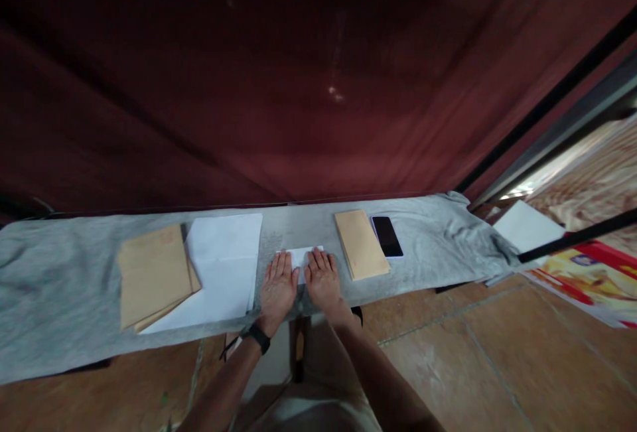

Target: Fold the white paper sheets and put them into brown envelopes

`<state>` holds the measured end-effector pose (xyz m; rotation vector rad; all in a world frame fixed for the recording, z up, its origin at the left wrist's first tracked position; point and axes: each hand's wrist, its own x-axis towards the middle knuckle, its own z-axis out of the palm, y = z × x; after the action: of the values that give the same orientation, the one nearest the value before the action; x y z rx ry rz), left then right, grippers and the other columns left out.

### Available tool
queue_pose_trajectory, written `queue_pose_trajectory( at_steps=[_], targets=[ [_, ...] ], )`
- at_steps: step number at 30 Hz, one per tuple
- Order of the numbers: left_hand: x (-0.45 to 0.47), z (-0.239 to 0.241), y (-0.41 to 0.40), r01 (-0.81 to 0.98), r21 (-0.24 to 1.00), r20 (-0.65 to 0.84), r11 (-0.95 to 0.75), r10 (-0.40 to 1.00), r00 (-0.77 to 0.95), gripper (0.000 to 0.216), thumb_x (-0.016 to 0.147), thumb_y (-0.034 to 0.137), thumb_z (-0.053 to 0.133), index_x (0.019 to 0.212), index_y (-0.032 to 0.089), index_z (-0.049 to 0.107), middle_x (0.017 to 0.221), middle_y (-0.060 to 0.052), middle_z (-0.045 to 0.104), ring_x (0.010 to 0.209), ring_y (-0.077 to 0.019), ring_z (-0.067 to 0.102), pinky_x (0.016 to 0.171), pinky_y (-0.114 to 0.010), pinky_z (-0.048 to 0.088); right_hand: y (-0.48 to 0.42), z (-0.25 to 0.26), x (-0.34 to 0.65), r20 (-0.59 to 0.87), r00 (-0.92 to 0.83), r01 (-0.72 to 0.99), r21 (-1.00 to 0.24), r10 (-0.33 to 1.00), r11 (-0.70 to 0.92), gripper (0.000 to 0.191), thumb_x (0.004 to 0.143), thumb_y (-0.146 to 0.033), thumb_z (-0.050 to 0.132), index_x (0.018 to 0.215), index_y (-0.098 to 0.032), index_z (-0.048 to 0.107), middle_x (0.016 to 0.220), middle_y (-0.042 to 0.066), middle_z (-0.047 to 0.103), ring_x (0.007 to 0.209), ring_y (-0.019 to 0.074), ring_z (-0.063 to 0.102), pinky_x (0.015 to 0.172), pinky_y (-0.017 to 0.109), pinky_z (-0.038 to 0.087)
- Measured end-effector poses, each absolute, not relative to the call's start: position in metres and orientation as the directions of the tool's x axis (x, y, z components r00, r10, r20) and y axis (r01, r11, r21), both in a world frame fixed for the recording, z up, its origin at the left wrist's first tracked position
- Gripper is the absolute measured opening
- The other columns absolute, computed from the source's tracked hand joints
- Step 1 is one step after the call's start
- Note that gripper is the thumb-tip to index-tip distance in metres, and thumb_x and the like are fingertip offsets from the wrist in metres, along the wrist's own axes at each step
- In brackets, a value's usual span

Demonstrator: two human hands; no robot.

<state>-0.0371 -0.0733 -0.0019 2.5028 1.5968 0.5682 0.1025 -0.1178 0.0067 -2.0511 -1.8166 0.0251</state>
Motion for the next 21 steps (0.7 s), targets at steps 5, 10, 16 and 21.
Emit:
queue_pose_trajectory(
  at_steps=[5, 10, 16, 21],
  targets=[
    [-0.040, -0.004, -0.066, 0.826, 0.405, 0.250, -0.392, 0.916, 0.313, 0.054, 0.094, 0.032, 0.043, 0.141, 0.006, 0.052, 0.154, -0.021, 0.046, 0.146, -0.0324, 0.040, 0.118, -0.052, 0.036, -0.112, 0.000, 0.106, 0.285, 0.201, 0.949, -0.293, 0.937, -0.115, 0.053, 0.104, -0.035, 0.043, 0.151, -0.011, 0.045, 0.156, 0.019, 0.043, 0.145, 0.0297, 0.041, 0.119, 0.051, 0.029],
    [-0.045, 0.001, -0.050, 0.610, 0.771, 0.132, -0.181, 0.983, 0.125, 0.045, 0.084, 0.027, 0.053, 0.126, 0.019, 0.063, 0.143, -0.013, 0.060, 0.136, -0.0294, 0.052, 0.117, -0.049, 0.039, -0.117, -0.003, 0.104, 0.283, 0.230, 0.947, -0.284, 0.931, -0.147, 0.055, 0.104, -0.035, 0.042, 0.153, -0.009, 0.041, 0.157, 0.020, 0.041, 0.146, 0.0304, 0.039, 0.119, 0.052, 0.029],
    [-0.048, 0.011, -0.030, 0.379, 0.917, -0.103, 0.126, 0.991, -0.081, 0.038, 0.075, 0.031, 0.059, 0.110, 0.018, 0.067, 0.104, -0.009, 0.075, 0.100, -0.0263, 0.069, 0.093, -0.044, 0.053, -0.117, -0.001, 0.104, 0.308, 0.225, 0.947, -0.291, 0.924, -0.134, 0.054, 0.104, -0.034, 0.041, 0.152, -0.009, 0.043, 0.156, 0.020, 0.042, 0.145, 0.0315, 0.040, 0.118, 0.053, 0.030],
    [-0.049, 0.015, -0.021, 0.307, 0.938, -0.139, 0.158, 0.987, -0.085, 0.028, 0.066, 0.034, 0.061, 0.089, 0.019, 0.069, 0.072, -0.001, 0.069, 0.071, -0.0208, 0.065, 0.066, -0.031, 0.051, -0.117, -0.002, 0.102, 0.305, 0.235, 0.946, -0.288, 0.923, -0.145, 0.054, 0.104, -0.035, 0.042, 0.151, -0.008, 0.043, 0.156, 0.020, 0.042, 0.145, 0.0316, 0.040, 0.118, 0.052, 0.030]
  ],
)
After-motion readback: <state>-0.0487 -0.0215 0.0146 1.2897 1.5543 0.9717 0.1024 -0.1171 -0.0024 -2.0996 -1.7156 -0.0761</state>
